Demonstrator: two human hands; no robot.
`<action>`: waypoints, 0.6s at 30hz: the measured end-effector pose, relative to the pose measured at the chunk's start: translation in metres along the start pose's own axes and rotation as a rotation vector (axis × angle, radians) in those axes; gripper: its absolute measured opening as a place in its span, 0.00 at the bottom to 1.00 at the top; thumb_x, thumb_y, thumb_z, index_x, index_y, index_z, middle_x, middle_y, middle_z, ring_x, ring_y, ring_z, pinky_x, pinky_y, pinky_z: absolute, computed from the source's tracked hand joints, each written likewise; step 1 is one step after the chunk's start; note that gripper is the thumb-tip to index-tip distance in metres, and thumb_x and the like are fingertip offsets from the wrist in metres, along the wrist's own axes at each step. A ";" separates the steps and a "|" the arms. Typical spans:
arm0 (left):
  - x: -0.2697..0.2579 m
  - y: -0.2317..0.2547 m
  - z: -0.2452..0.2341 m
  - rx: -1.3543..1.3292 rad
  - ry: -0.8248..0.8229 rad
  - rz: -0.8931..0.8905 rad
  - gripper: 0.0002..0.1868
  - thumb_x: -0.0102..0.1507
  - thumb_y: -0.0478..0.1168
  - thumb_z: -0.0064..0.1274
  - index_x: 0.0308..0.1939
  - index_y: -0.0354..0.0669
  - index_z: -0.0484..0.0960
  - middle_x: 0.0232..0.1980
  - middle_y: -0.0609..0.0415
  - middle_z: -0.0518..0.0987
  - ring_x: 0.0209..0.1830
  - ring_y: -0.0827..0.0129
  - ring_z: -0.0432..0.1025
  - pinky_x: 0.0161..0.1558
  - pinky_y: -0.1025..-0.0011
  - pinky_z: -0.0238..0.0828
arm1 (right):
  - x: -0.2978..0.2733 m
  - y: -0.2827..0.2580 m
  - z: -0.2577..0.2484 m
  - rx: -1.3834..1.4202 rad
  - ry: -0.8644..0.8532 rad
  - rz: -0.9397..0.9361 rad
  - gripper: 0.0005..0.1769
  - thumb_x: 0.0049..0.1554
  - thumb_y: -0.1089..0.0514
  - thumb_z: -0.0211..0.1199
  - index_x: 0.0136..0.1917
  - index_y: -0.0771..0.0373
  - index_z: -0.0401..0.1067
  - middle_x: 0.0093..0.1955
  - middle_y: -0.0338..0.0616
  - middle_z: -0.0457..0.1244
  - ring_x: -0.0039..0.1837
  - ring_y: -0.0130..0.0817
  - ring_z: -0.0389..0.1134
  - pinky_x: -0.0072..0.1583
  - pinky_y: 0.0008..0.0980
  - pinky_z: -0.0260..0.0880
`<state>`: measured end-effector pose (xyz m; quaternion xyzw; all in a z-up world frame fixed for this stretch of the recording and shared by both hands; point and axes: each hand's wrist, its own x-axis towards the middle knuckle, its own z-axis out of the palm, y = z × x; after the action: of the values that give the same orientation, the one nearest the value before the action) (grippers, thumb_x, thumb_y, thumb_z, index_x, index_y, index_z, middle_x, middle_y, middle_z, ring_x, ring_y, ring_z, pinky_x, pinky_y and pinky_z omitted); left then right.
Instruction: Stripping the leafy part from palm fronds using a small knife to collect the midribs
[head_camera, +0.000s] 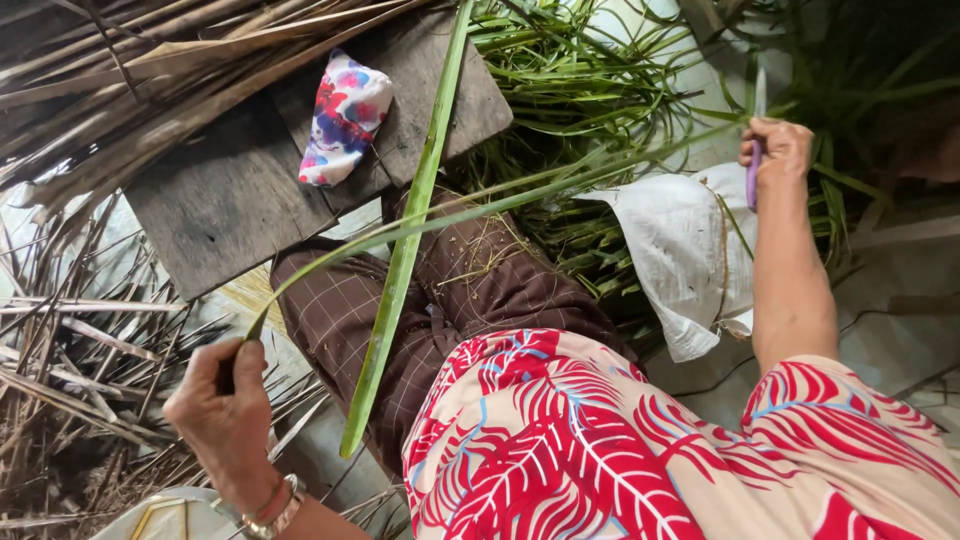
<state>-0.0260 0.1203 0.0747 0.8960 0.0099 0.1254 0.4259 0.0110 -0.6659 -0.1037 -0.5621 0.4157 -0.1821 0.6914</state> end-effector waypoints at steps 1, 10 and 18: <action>0.004 -0.004 0.006 -0.032 0.037 0.010 0.07 0.67 0.22 0.60 0.48 0.28 0.82 0.37 0.43 0.83 0.29 0.66 0.75 0.27 0.76 0.69 | 0.002 0.003 -0.010 0.023 0.033 -0.013 0.02 0.59 0.64 0.65 0.44 0.62 0.77 0.35 0.39 0.67 0.29 0.25 0.64 0.29 0.24 0.61; 0.051 0.028 0.054 -0.127 0.131 0.029 0.04 0.71 0.23 0.50 0.47 0.33 0.75 0.33 0.54 0.75 0.23 0.75 0.64 0.21 0.81 0.60 | 0.045 0.040 -0.094 0.040 0.487 -0.024 0.01 0.53 0.65 0.62 0.40 0.63 0.71 0.32 0.43 0.67 0.27 0.32 0.62 0.28 0.31 0.60; 0.050 0.097 0.170 -0.581 -0.274 -0.052 0.06 0.71 0.35 0.44 0.50 0.42 0.75 0.29 0.55 0.75 0.18 0.75 0.69 0.16 0.78 0.70 | -0.095 0.052 0.093 0.299 -0.691 0.026 0.18 0.56 0.63 0.56 0.60 0.63 0.66 0.46 0.33 0.60 0.30 0.12 0.58 0.26 0.13 0.56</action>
<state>0.0533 -0.0645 0.0572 0.7451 -0.0610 -0.0098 0.6641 0.0165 -0.5231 -0.1146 -0.4779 0.1339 -0.0316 0.8676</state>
